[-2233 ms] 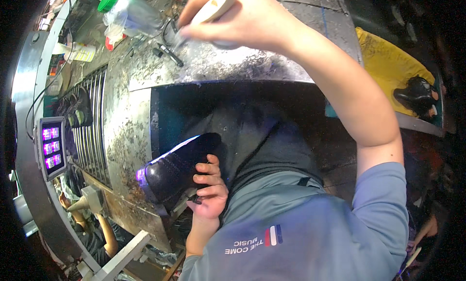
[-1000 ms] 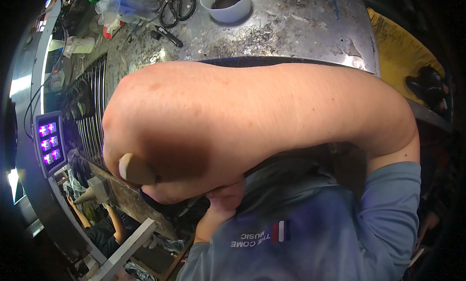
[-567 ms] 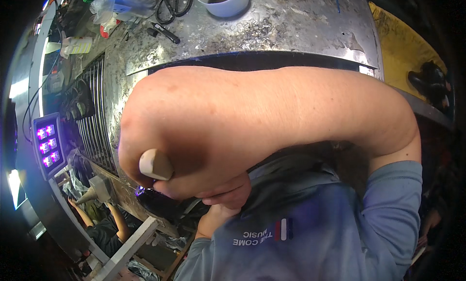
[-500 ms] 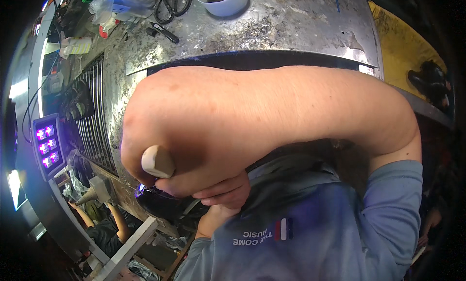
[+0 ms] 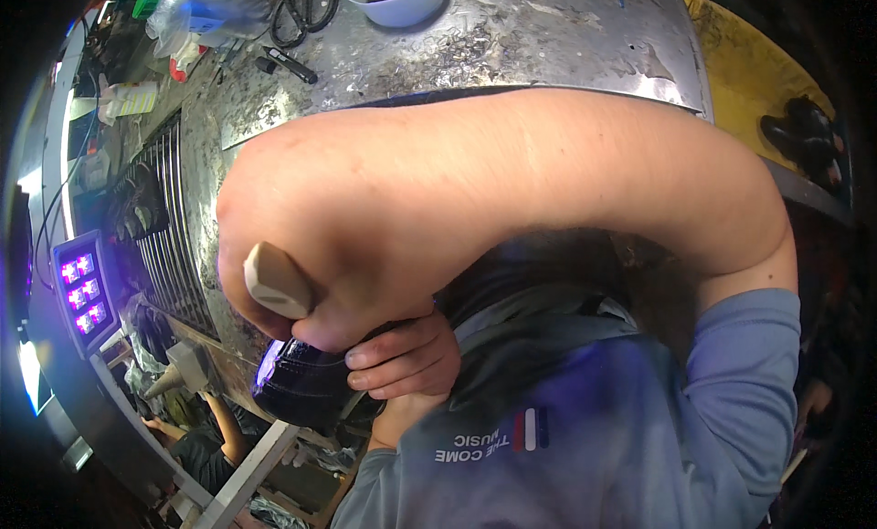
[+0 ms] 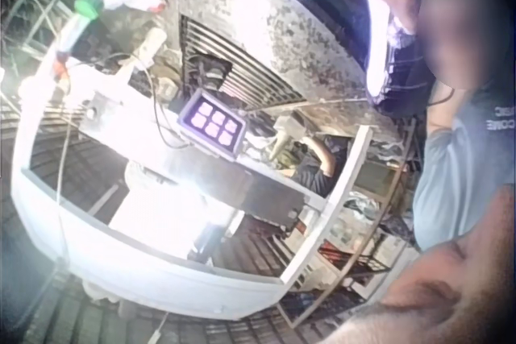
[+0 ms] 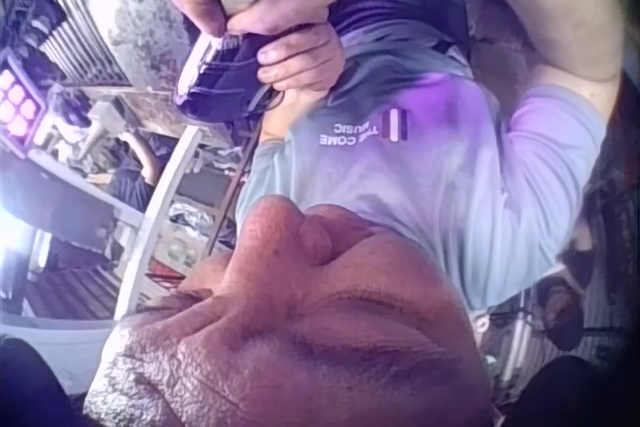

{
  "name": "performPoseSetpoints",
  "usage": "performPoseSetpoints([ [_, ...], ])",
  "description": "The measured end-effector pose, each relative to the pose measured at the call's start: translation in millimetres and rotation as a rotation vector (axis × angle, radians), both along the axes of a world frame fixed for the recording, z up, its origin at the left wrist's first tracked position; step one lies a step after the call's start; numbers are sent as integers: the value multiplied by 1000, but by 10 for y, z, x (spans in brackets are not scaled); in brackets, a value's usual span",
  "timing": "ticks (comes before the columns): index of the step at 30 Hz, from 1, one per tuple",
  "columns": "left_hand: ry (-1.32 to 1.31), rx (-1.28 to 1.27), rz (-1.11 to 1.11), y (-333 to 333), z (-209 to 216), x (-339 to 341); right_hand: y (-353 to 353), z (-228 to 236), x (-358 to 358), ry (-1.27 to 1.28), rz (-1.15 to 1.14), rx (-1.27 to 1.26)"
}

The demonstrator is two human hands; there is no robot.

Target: The person paints the sole of a black shoe with a purple substance using a small brush. They repeatedly dip the brush into a small container of the substance and apply it to the shoe's sole, focusing on the edges and surface. The person handles the shoe with their left hand while painting with their right hand.

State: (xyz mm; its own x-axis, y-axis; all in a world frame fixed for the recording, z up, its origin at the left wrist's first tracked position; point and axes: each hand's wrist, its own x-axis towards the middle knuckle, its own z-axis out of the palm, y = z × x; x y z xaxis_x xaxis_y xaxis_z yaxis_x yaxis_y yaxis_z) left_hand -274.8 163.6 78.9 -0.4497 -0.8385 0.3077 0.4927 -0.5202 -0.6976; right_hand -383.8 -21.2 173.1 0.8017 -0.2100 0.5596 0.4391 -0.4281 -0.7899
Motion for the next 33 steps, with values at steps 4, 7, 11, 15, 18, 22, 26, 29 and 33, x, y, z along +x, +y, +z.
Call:
performPoseSetpoints([
  [4, 55, -54, -10, -12, -78, -16, -47, -46, -33, 36, -10, -34],
  [7, 97, -92, 28, 8, -134, -44, -65, -17, -71, 94, -30, -44],
  [11, 106, -77, 21, 37, -168, -26, -94, -55, -100, 63, -77, 40],
  [15, -6, -41, -12, 37, -134, 73, -199, -115, -213, 111, -76, 70],
  [18, -76, -14, 2, 68, -144, 144, -267, -156, -326, 136, -86, 24],
  [22, -296, 73, 20, 128, -70, 368, -278, -221, -475, 231, -137, 149],
  [26, -1014, 183, -43, 143, 195, 1069, -224, -229, -625, 199, -341, 206],
  [29, -1632, 283, 245, 289, 464, 1461, -227, -234, -684, 173, -353, 197],
  [33, -2188, 220, 43, 181, 794, 2186, -188, -204, -759, 237, -361, 278],
])
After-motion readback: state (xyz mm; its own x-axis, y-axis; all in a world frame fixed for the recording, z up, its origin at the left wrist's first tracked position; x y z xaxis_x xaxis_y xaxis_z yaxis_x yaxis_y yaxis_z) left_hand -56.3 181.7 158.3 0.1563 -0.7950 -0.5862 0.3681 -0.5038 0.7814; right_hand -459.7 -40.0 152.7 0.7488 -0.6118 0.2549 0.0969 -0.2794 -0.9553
